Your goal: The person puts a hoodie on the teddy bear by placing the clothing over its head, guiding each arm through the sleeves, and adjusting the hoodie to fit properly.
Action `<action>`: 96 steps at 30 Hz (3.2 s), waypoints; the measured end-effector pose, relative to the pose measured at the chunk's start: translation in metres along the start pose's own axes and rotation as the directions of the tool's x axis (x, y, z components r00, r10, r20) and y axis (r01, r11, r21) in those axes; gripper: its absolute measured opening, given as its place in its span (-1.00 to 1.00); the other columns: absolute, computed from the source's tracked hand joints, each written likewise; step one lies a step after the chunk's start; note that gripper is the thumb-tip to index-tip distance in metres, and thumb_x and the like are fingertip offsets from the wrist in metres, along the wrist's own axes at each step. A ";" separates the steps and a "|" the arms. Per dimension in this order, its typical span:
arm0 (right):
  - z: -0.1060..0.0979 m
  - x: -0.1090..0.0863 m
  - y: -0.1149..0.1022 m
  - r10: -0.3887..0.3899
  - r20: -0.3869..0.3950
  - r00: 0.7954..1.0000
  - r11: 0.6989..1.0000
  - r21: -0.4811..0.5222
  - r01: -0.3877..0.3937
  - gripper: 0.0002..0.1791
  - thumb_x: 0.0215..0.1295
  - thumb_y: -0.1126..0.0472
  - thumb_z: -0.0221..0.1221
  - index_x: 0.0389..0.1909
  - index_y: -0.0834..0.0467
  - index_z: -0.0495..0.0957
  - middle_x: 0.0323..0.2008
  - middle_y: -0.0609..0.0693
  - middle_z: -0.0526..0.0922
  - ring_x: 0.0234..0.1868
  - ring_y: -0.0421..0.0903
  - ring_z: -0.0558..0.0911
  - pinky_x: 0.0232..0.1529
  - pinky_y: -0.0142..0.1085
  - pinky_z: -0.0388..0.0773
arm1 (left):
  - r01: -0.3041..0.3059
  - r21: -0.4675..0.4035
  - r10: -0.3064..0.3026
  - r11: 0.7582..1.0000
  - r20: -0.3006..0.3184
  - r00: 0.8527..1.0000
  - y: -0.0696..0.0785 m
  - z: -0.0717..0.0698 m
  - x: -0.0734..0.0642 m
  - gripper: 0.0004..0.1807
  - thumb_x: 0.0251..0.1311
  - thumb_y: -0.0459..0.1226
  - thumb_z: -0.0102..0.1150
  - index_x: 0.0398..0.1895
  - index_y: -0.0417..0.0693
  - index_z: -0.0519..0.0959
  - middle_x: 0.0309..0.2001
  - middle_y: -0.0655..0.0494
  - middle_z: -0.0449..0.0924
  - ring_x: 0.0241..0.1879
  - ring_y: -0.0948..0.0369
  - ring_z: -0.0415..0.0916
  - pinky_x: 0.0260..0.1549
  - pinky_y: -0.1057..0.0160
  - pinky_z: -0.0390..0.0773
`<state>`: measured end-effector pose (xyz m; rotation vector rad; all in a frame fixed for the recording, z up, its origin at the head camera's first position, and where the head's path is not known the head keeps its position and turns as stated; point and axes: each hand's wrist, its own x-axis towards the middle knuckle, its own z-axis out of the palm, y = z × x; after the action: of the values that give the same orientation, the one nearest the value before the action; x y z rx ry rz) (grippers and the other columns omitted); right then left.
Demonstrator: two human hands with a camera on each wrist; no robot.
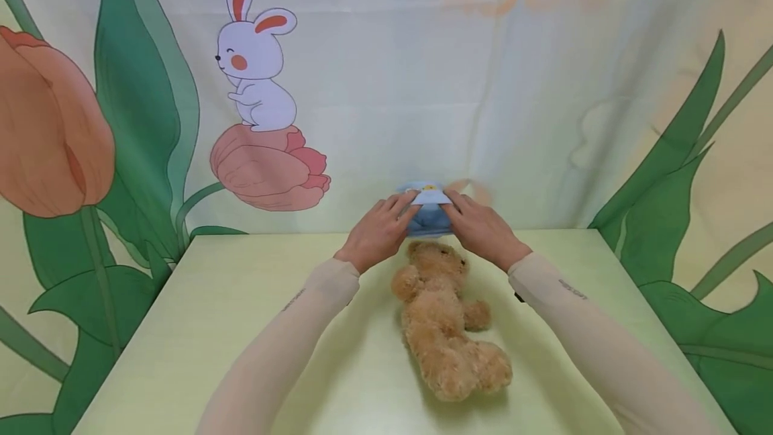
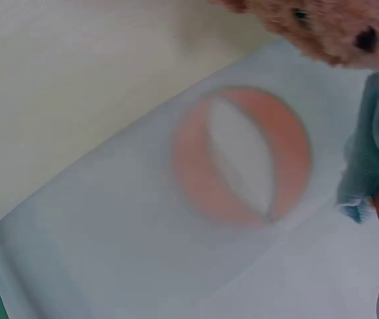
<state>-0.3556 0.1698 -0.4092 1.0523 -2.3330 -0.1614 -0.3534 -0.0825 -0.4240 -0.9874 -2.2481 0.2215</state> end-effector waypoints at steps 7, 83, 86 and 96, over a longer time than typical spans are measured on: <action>0.023 -0.010 0.016 -0.085 0.009 0.996 0.986 -0.143 0.086 -0.44 0.29 0.28 0.27 0.28 0.28 0.35 0.33 0.24 0.38 0.18 0.10 0.56 -0.20 -0.21 0.67 | -0.026 0.070 0.031 0.997 -0.073 0.997 0.003 0.031 0.004 -0.50 0.29 -0.25 0.20 0.30 0.03 0.41 0.47 0.05 0.19 0.34 0.06 0.32 0.21 0.13 0.45; 0.049 -0.026 -0.037 0.176 0.409 0.896 0.803 0.467 -0.371 -0.43 0.33 -0.09 0.23 0.28 0.07 0.48 0.07 0.02 0.67 -0.02 0.00 0.67 0.01 -0.04 0.58 | 0.559 -0.569 -0.063 0.602 0.665 0.745 0.005 0.034 -0.023 -0.41 0.21 -0.11 0.33 0.26 -0.13 0.47 0.25 -0.06 0.49 0.24 0.02 0.45 0.22 0.03 0.45; 0.048 -0.021 -0.041 0.214 0.417 0.883 0.785 0.465 -0.410 -0.47 0.31 -0.07 0.25 0.21 0.05 0.44 -0.15 0.03 0.70 -0.26 -0.06 0.65 -0.18 -0.13 0.57 | 0.614 -0.597 -0.108 0.517 0.666 0.738 0.004 0.036 -0.028 -0.46 0.17 -0.17 0.38 0.19 -0.10 0.47 0.20 -0.05 0.53 0.22 0.01 0.49 0.20 0.03 0.48; 0.050 -0.025 -0.047 0.314 0.392 0.865 0.763 0.438 -0.476 -0.38 0.25 -0.07 0.30 0.28 0.09 0.46 0.07 0.07 0.66 0.01 0.05 0.66 0.03 -0.02 0.59 | 0.669 -0.657 -0.145 0.348 0.667 0.730 0.017 0.038 -0.037 -0.22 0.27 -0.05 0.23 0.49 -0.05 0.18 0.44 -0.09 0.25 0.43 -0.05 0.22 0.35 -0.08 0.30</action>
<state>-0.3387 0.1497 -0.4777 0.7561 -2.9135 0.5574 -0.3492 -0.0925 -0.4784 -0.7444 -3.0876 -1.2382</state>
